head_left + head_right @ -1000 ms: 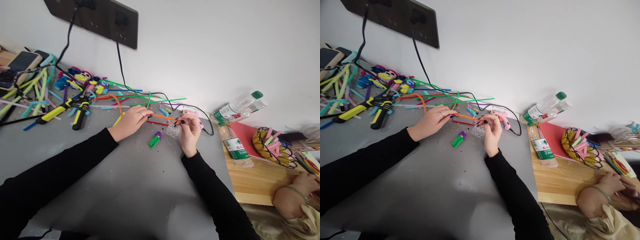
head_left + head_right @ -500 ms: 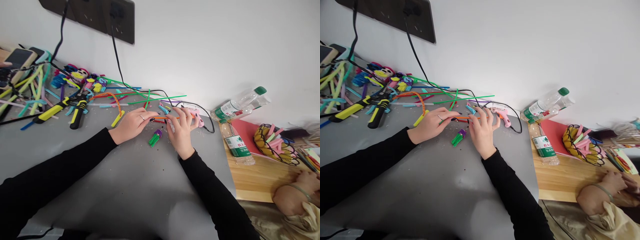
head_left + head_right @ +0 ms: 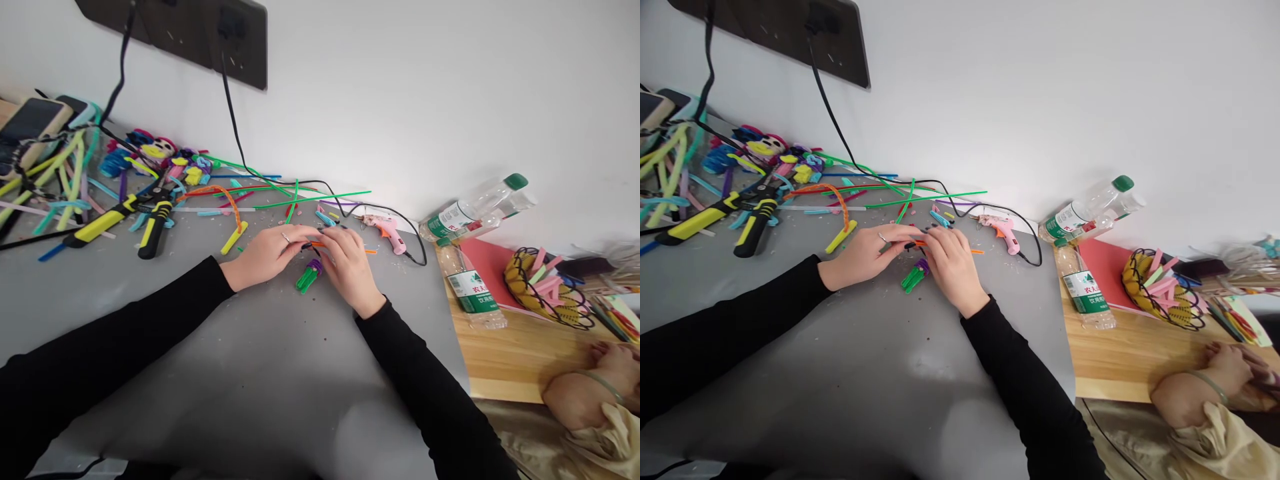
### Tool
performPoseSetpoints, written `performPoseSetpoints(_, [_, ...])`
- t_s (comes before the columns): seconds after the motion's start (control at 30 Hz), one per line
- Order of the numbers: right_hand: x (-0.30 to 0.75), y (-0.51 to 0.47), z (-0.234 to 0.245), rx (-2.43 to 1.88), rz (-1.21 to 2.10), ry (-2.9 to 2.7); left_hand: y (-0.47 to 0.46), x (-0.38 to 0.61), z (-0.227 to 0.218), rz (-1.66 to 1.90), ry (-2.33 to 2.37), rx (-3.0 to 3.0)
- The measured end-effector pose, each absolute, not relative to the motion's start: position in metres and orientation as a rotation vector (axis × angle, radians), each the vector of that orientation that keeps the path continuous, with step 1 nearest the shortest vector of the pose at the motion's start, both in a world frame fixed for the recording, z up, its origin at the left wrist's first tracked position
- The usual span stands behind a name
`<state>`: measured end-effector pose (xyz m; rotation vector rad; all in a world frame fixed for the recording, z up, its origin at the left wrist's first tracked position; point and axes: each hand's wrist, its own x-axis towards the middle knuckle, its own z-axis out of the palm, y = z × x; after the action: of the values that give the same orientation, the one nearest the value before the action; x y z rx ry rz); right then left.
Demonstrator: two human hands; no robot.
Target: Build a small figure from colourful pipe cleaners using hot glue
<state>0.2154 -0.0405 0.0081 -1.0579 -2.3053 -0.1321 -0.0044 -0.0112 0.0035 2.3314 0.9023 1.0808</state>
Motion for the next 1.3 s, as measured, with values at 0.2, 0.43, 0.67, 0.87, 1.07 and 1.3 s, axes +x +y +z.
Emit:
performPoseSetpoints(0.2, [0.214,-0.042,0.005,-1.033,-0.091,-2.283,-0.015,-0.001,-0.002,1.023,0.829,2.425])
performPoseSetpoints(0.43, [0.221,-0.041,0.011,-1.358,-0.232,-1.874,-0.004,-0.009,0.006,1.306,1.225,2.063])
performPoseSetpoints(0.67, [0.235,-0.031,-0.004,-1.688,0.034,-2.005,0.018,-0.021,0.002,1.453,1.215,1.641])
performPoseSetpoints(0.87, [0.233,-0.032,0.0,-1.572,0.105,-1.955,0.016,-0.017,0.0,1.437,1.152,1.642])
performPoseSetpoints(1.07, [0.234,-0.027,0.006,-1.405,0.289,-1.605,0.013,-0.016,0.003,1.434,1.152,1.656])
performPoseSetpoints(1.3, [0.237,-0.02,-0.007,-1.405,0.624,-1.366,0.014,-0.016,0.001,1.43,1.125,1.621])
